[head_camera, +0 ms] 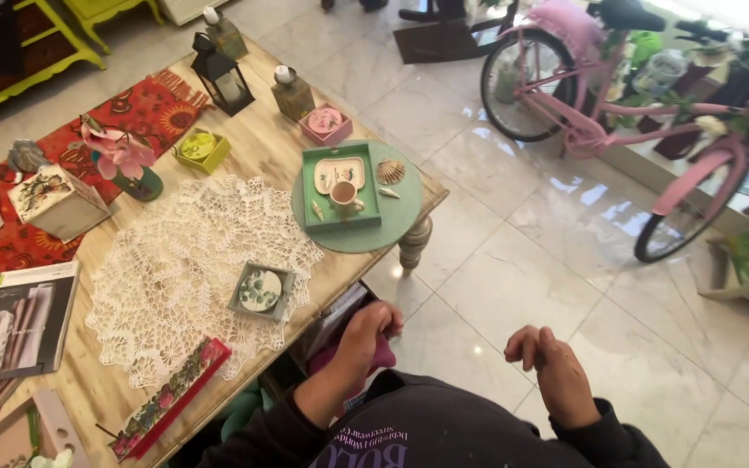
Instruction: The person is moving various components of a tea set, including mugs, a tray, and a decorative box, from a table to a storage shelf.
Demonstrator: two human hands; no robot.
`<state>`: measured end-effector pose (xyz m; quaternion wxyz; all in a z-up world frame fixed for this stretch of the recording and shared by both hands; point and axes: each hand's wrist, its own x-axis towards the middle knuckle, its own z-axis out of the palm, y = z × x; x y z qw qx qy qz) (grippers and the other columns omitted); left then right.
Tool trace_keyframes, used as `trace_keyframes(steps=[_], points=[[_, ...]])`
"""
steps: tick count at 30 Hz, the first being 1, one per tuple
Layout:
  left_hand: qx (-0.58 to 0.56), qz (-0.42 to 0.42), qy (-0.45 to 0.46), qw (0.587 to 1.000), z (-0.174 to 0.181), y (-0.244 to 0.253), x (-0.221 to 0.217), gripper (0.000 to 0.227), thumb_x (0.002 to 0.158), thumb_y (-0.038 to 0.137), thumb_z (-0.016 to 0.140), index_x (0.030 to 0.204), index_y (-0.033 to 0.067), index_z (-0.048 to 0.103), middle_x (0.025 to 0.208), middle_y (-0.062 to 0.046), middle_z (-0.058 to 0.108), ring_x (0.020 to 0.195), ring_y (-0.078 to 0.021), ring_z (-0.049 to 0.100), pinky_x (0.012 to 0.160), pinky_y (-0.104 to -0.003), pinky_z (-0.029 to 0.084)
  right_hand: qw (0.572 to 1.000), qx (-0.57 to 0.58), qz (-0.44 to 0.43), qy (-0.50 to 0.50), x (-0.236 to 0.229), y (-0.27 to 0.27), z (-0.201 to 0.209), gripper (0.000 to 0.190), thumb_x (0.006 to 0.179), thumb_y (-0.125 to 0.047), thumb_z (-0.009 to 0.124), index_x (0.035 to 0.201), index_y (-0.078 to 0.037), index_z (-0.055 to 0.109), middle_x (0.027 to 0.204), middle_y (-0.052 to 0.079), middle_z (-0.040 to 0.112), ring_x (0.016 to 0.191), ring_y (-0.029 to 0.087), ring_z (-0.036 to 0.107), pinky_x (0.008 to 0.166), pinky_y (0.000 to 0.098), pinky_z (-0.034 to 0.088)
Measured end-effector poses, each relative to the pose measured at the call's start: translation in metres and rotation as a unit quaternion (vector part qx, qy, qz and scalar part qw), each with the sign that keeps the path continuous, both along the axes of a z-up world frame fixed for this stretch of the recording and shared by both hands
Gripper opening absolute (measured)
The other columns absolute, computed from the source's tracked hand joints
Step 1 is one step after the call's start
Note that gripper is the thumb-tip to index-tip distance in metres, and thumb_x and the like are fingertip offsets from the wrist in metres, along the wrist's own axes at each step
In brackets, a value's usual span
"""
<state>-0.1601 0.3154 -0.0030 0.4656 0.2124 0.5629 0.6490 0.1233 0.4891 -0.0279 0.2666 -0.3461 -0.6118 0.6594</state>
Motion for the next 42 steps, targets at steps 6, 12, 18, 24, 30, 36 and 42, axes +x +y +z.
trace_keyframes(steps=[6,12,18,24,30,36,42], points=[[0.068,0.034,0.041,0.996,-0.015,0.104,-0.068,0.030,0.106,0.021,0.049,0.077,0.0128,0.052,0.098,-0.004,0.065,0.090,-0.0169,0.059,0.087,-0.033,0.051,0.996,0.021,0.081,-0.037,-0.090,0.112,0.024,0.052,0.113,-0.030,0.041,0.080,-0.001,0.069,0.090,0.013,0.071,0.084,0.025,0.064,0.082,0.0389,0.053],[-0.010,0.073,0.185,0.980,-0.048,0.161,-0.098,0.038,0.102,0.021,0.066,0.066,0.0141,0.058,0.098,-0.005,0.071,0.090,-0.0141,0.070,0.086,-0.034,0.054,0.972,0.039,0.212,-0.092,-0.180,0.256,0.002,0.022,0.104,-0.021,0.067,0.094,-0.004,0.076,0.092,0.008,0.078,0.093,0.020,0.073,0.090,0.0353,0.057],[0.017,0.274,0.136,0.952,-0.067,0.220,-0.115,0.038,0.110,0.014,0.061,0.072,0.0086,0.059,0.090,-0.012,0.072,0.090,-0.0214,0.068,0.090,-0.036,0.054,0.936,0.048,0.337,-0.094,-0.273,0.390,-0.001,0.031,0.106,-0.014,0.070,0.080,0.002,0.071,0.088,0.015,0.077,0.091,0.027,0.069,0.093,0.0433,0.054],[-0.029,0.377,0.116,0.918,-0.067,0.244,-0.102,0.035,0.112,0.015,0.061,0.080,0.0041,0.067,0.093,-0.012,0.072,0.090,-0.0182,0.065,0.086,-0.034,0.054,0.884,0.061,0.447,-0.127,-0.368,0.457,-0.009,0.021,0.106,-0.016,0.071,0.096,0.001,0.078,0.090,0.013,0.076,0.096,0.023,0.066,0.095,0.0408,0.054],[-0.050,0.519,0.035,0.852,-0.098,0.249,-0.114,0.024,0.113,0.015,0.057,0.093,0.0061,0.066,0.100,-0.011,0.073,0.092,-0.0149,0.067,0.088,-0.030,0.055,0.830,0.072,0.541,-0.118,-0.464,0.445,-0.047,0.018,0.106,-0.018,0.073,0.108,0.000,0.076,0.094,0.012,0.075,0.097,0.024,0.067,0.093,0.0405,0.055],[-0.082,0.545,-0.024,0.834,-0.141,0.251,-0.144,0.020,0.113,0.023,0.056,0.102,0.0120,0.069,0.103,-0.004,0.078,0.090,-0.0095,0.069,0.083,-0.022,0.050,0.792,0.153,0.573,-0.145,-0.535,0.441,-0.070,0.018,0.106,-0.019,0.073,0.112,-0.003,0.078,0.098,0.014,0.075,0.098,0.024,0.068,0.090,0.0405,0.057],[-0.132,0.542,-0.025,0.830,-0.135,0.267,-0.152,0.019,0.109,0.021,0.062,0.105,0.0082,0.076,0.083,-0.010,0.076,0.065,-0.0120,0.061,0.066,-0.024,0.050,0.714,0.268,0.628,-0.157,-0.577,0.441,-0.102,0.017,0.099,-0.020,0.079,0.109,-0.006,0.080,0.100,0.018,0.078,0.101,0.033,0.078,0.087,0.0425,0.062]])
